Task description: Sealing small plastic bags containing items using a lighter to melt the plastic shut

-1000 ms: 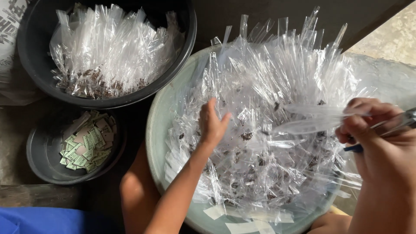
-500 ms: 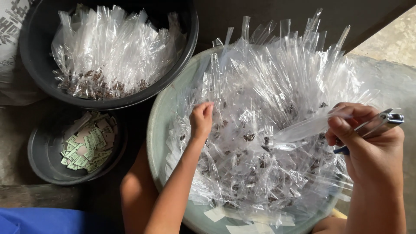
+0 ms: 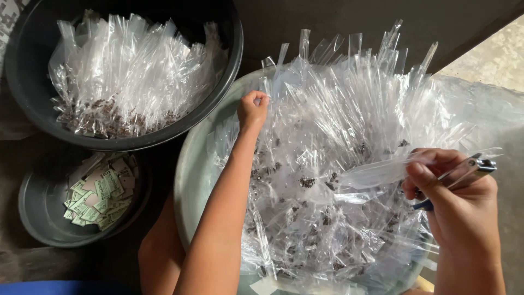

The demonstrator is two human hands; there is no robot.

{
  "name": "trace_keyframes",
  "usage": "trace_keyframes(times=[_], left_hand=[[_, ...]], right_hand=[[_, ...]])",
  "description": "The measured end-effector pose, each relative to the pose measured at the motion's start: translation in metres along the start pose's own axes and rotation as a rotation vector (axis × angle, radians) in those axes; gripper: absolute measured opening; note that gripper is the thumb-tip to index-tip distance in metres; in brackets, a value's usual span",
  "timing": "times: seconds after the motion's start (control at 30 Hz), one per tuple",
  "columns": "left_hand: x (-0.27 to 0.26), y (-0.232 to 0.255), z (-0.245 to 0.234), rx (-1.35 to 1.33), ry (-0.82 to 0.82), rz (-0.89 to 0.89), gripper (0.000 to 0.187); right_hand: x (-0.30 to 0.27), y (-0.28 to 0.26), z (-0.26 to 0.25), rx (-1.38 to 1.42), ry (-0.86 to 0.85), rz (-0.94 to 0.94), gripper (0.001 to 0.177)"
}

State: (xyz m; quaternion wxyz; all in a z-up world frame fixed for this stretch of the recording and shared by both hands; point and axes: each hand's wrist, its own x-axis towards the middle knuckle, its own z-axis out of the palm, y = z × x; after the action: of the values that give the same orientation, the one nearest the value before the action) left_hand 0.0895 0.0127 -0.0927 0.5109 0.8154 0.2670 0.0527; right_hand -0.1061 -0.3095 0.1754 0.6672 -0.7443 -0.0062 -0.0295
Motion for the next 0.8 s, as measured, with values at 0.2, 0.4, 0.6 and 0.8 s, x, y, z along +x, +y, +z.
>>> trace_keyframes(times=[0.2, 0.4, 0.6, 0.8], left_hand=[[-0.042, 0.035, -0.01, -0.499, 0.15, 0.11, 0.016], [-0.178, 0.118, -0.068, -0.768, -0.277, 0.205, 0.019], [-0.246, 0.131, -0.083, -0.68, -0.456, 0.491, 0.014], [-0.265, 0.138, -0.103, -0.603, -0.502, 0.877, 0.018]], right_hand=[[0.0, 0.002, 0.005, -0.081, -0.006, -0.01, 0.014], [0.0, 0.011, 0.016, -0.063, -0.121, -0.073, 0.024], [-0.002, -0.012, 0.042, 0.037, -0.174, 0.188, 0.062], [-0.002, 0.004, 0.032, 0.218, -0.212, 0.156, 0.012]])
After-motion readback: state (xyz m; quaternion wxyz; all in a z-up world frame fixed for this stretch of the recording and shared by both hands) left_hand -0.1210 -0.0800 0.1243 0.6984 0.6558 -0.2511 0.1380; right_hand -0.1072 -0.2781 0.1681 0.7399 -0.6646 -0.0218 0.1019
